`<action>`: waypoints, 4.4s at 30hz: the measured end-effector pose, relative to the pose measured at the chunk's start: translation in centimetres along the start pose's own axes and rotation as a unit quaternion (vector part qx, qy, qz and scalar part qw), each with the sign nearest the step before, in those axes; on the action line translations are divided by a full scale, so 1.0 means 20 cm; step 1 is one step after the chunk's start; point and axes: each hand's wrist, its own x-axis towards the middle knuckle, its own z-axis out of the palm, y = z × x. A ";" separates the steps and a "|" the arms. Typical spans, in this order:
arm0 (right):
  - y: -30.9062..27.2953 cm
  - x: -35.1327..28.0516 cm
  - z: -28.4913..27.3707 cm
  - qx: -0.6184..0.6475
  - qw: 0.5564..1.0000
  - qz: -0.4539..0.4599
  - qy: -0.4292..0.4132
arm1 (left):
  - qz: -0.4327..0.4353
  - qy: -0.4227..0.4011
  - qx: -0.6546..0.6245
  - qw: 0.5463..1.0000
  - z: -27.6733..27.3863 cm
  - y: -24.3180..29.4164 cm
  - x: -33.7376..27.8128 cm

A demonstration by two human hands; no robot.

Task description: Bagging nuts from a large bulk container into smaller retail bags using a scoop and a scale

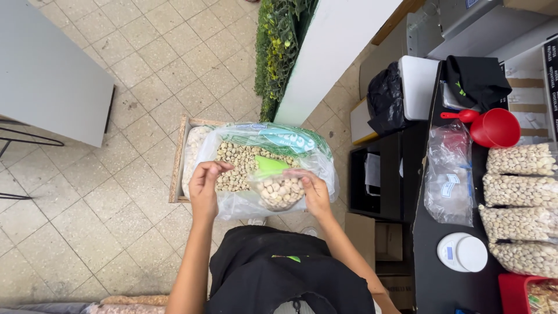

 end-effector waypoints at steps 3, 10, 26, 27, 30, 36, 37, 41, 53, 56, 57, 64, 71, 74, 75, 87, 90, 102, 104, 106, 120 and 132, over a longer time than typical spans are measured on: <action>-0.07 0.01 0.02 -0.019 1.000 0.013 -0.008 | -0.011 -0.176 0.033 0.984 0.02 0.04 -0.02; 0.04 -0.01 0.03 -0.002 0.999 0.003 -0.038 | 0.117 -0.182 0.179 0.960 0.12 0.12 -0.05; -0.04 0.03 -0.04 0.019 0.989 -0.039 -0.143 | 0.317 -0.296 0.434 0.790 0.08 0.54 -0.04; -0.07 0.04 -0.04 0.015 0.987 -0.041 -0.158 | 0.343 -0.297 0.466 0.760 0.08 0.56 -0.04; -0.09 0.05 -0.08 -0.017 0.985 -0.018 -0.171 | 0.358 -0.289 0.488 0.741 0.08 0.60 -0.06; -0.15 0.06 -0.11 -0.033 0.985 0.007 -0.167 | 0.272 -0.339 0.521 0.735 0.10 0.56 -0.02; -0.15 0.05 -0.11 -0.033 0.986 0.007 -0.166 | 0.272 -0.340 0.521 0.734 0.10 0.54 -0.01; -0.13 0.05 -0.12 -0.036 0.986 0.005 -0.162 | 0.299 -0.354 0.496 0.734 0.08 0.45 0.00; -0.18 0.08 -0.12 -0.066 0.974 -0.010 -0.215 | 0.397 -0.273 0.594 0.644 0.12 0.63 0.01; -0.20 0.09 -0.09 -0.060 0.975 -0.014 -0.214 | 0.362 -0.294 0.598 0.652 0.12 0.65 0.00; -0.20 0.09 -0.08 -0.058 0.975 -0.020 -0.212 | 0.327 -0.316 0.592 0.666 0.13 0.65 0.00; -0.14 0.08 -0.06 -0.088 0.973 -0.018 -0.213 | 0.251 -0.389 0.560 0.688 0.34 0.48 -0.07; 0.18 -0.03 -0.17 -0.122 0.972 -0.012 -0.200 | 0.299 -0.349 0.537 0.707 0.43 0.18 -0.10; 0.21 -0.06 -0.18 -0.138 0.971 -0.005 -0.198 | 0.287 -0.354 0.527 0.718 0.46 0.15 -0.11; 0.14 -0.04 -0.16 -0.145 0.969 -0.002 -0.198 | 0.269 -0.365 0.515 0.728 0.47 0.15 -0.10; 0.40 -0.10 -0.23 -0.151 0.971 0.020 -0.183 | 0.329 -0.345 0.449 0.755 0.53 0.40 -0.12; 0.39 -0.11 -0.22 -0.153 0.972 0.021 -0.177 | 0.391 -0.299 0.475 0.729 0.54 0.21 -0.15; -0.23 0.03 -0.05 -0.107 0.985 0.031 -0.131 | 0.180 -0.249 0.355 0.883 0.27 0.24 -0.08; -0.21 0.02 -0.06 -0.101 0.988 0.040 -0.112 | 0.125 -0.246 0.322 0.906 0.24 0.23 -0.11; -0.20 0.02 -0.07 -0.095 0.990 0.049 -0.091 | 0.070 -0.243 0.287 0.924 0.21 0.20 -0.13; 0.00 -0.12 -0.14 0.040 0.993 0.072 0.080 | 0.059 -0.234 0.110 0.964 0.40 -0.07 -0.21; -0.25 -0.14 -0.40 -0.066 0.996 -0.024 0.055 | 0.130 -0.249 0.073 0.957 0.69 -0.08 -0.30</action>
